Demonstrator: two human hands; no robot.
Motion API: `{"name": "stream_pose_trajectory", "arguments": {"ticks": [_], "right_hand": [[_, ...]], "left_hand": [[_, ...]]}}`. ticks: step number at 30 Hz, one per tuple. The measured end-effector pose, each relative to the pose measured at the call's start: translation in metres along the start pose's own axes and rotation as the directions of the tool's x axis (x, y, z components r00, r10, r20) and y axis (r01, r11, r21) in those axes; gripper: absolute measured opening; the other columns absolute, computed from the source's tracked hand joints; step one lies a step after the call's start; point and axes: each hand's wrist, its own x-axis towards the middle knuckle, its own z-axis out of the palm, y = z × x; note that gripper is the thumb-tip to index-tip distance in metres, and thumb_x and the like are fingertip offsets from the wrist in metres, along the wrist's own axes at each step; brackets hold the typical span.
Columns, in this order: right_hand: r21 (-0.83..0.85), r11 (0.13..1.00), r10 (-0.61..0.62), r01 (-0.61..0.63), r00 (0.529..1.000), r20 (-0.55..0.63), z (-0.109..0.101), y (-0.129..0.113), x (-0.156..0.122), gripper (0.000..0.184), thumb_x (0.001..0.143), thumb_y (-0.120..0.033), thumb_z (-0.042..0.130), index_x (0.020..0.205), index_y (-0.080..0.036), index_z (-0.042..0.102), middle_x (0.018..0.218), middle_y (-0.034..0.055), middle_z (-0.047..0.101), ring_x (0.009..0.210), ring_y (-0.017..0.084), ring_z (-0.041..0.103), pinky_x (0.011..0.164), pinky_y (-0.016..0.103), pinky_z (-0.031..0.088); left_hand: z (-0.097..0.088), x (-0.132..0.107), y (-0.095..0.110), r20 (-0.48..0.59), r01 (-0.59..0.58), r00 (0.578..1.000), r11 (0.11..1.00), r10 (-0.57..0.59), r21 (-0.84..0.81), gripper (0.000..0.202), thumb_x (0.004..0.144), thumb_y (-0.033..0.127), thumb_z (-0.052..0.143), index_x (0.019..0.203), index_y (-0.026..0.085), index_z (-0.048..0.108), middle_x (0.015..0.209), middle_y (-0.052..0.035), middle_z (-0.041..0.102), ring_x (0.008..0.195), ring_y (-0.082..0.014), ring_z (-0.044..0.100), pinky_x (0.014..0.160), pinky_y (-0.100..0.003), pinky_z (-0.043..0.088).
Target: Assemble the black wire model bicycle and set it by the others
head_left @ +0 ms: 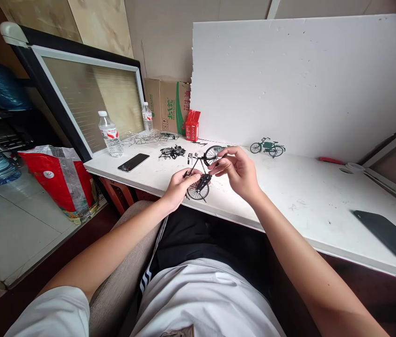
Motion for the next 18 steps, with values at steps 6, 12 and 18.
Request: {"name": "stream_pose_trajectory", "arguments": {"ticks": [6, 12, 18], "right_hand": [[-0.048, 0.999, -0.023, 0.023, 1.0, 0.003, 0.0027, 0.001, -0.0013, 0.04, 0.1, -0.065, 0.063, 0.113, -0.027, 0.057, 0.088, 0.0033, 0.077, 0.076, 0.02, 0.079, 0.068, 0.033, 0.064], [-0.021, 0.999, -0.027, 0.027, 1.0, -0.009, 0.0017, 0.0011, -0.0011, 0.041, 0.1, -0.066, 0.062, 0.114, -0.028, 0.056, 0.087, 0.0026, 0.076, 0.075, 0.021, 0.079, 0.063, 0.032, 0.063], [-0.046, 0.998, -0.04, 0.041, 0.999, 0.032, 0.0034, -0.0011, -0.0023, 0.035, 0.103, -0.061, 0.062, 0.112, -0.027, 0.057, 0.088, 0.0038, 0.077, 0.078, 0.021, 0.08, 0.065, 0.032, 0.063]], "left_hand": [[0.0024, -0.0016, 0.0029, 0.021, 0.016, 1.0, 1.0, -0.015, -0.026, 0.031, 0.079, 0.038, 0.086, 0.095, 0.017, 0.071, 0.095, -0.0078, 0.078, 0.096, -0.0309, 0.079, 0.095, -0.042, 0.057], [-0.0009, 0.0002, -0.0001, -0.008, -0.024, 1.0, 1.0, 0.024, 0.013, 0.029, 0.081, 0.039, 0.085, 0.095, 0.017, 0.073, 0.101, -0.0088, 0.078, 0.108, -0.0305, 0.075, 0.098, -0.04, 0.055], [-0.0043, 0.0022, -0.0027, -0.005, -0.013, 1.0, 1.0, 0.013, 0.002, 0.034, 0.078, 0.04, 0.088, 0.098, 0.017, 0.073, 0.1, -0.0092, 0.079, 0.104, -0.0298, 0.075, 0.095, -0.04, 0.056]]}}
